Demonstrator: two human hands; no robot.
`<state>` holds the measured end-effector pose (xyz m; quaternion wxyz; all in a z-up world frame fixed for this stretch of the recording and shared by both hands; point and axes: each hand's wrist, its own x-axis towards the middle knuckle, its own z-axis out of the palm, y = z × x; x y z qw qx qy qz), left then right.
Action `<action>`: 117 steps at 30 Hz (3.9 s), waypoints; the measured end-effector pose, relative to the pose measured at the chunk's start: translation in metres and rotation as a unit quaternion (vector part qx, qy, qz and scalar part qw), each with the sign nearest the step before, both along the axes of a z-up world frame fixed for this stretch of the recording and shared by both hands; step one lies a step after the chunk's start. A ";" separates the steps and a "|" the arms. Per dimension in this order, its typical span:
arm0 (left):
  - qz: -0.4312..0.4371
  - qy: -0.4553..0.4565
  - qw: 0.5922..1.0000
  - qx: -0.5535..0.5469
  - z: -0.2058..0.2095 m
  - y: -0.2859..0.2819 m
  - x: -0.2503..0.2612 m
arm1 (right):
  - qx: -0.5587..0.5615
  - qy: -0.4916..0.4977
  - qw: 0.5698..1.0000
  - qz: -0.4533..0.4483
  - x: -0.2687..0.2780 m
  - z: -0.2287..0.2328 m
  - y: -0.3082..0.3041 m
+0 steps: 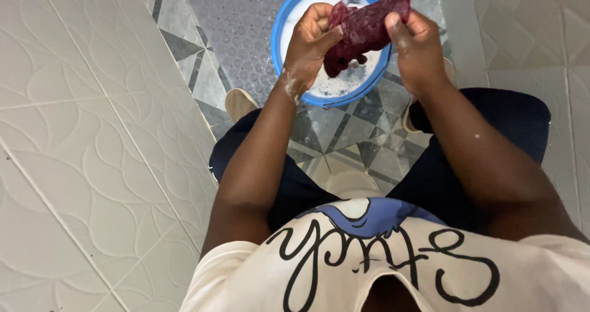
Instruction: The person hand-washes multiple pieces of clothing in a blue bucket filled with soapy water. They scrub, rinse, and wring out a pink garment, a white garment, and a maroon garment sequentially, using both hands to agitate the fabric in the suds.
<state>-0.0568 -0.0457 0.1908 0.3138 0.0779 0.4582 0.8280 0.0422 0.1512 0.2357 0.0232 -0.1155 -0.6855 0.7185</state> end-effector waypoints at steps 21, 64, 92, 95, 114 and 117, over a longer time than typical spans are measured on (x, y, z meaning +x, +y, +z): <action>-0.034 0.011 0.965 -0.259 -0.017 0.021 0.030 | -0.316 0.030 0.945 0.078 -0.021 0.007 0.022; 0.248 -0.247 0.904 0.245 -0.089 -0.006 0.038 | 0.244 0.019 0.968 0.054 0.018 -0.017 -0.061; 0.140 -0.188 0.972 0.013 -0.212 0.065 0.029 | 0.236 -0.052 0.970 -0.038 -0.022 -0.100 -0.081; 0.131 -0.173 0.972 0.095 -0.227 0.057 0.058 | 0.239 -0.079 0.967 -0.049 -0.020 -0.110 -0.070; 0.235 -0.186 0.927 0.225 -0.053 0.016 -0.008 | 0.105 -0.290 0.908 0.282 -0.009 -0.063 0.023; 0.297 -0.204 0.909 0.209 -0.076 0.004 -0.011 | -0.020 -0.145 0.958 0.248 -0.004 -0.045 0.012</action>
